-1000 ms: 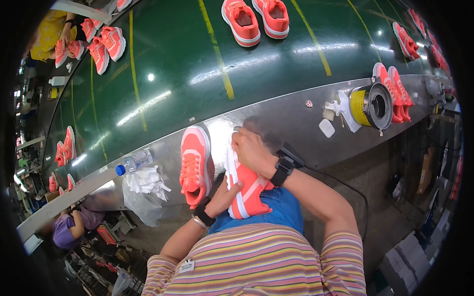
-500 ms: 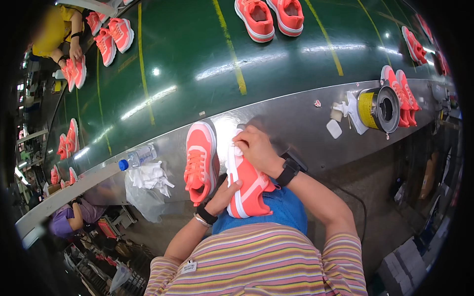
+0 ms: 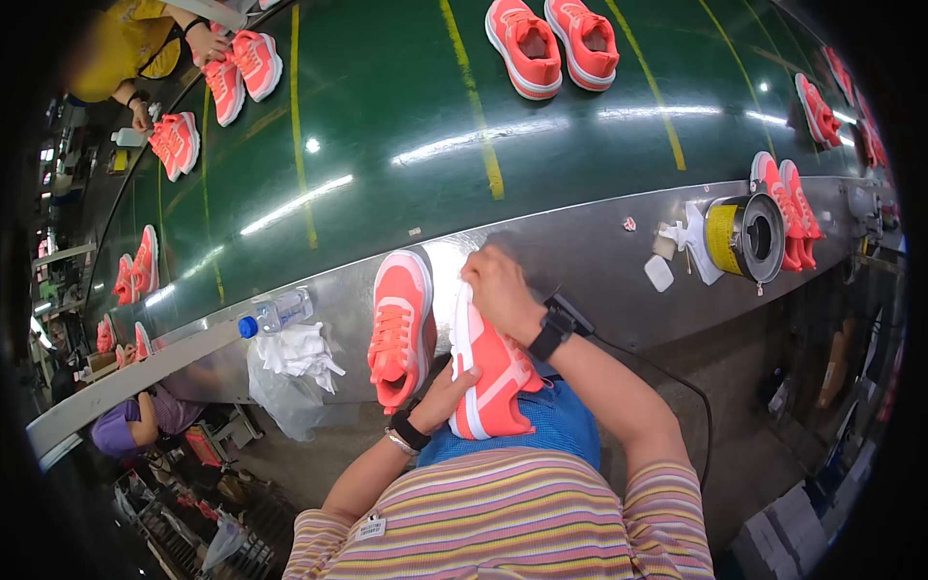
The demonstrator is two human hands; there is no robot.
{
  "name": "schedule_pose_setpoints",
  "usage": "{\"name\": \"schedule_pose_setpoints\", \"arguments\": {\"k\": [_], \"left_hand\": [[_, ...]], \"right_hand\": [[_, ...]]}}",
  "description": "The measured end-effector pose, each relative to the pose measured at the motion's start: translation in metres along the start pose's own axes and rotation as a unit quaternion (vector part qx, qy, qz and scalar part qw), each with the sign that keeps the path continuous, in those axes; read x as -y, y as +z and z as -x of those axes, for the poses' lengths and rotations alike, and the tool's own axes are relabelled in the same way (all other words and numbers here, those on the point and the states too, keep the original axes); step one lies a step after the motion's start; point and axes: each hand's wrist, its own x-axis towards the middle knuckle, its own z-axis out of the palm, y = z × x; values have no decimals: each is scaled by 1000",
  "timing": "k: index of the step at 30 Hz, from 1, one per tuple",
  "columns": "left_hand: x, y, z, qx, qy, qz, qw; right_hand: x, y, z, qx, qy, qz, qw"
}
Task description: Clean and apply finish to sneakers on a conveyor belt in a shoe factory.
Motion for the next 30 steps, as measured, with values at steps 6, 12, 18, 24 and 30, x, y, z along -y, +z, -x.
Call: {"name": "schedule_pose_setpoints", "arguments": {"k": [6, 12, 18, 24, 30], "left_hand": [[11, -3, -5, -22, 21, -39, 999], [-22, 5, -5, 61, -30, 202, 977], [-4, 6, -32, -204, 104, -29, 973], [-65, 68, -15, -182, 286, -466, 817], [-50, 70, -35, -165, 342, -494, 783]], "right_hand": [[2, 4, 25, -9, -44, -2, 999], [14, -55, 35, -18, 110, -318, 942], [-25, -87, 37, -120, 186, -701, 678], [-69, -65, 77, -177, 208, -687, 674], [-60, -73, 76, -175, 191, -644, 720]]}}
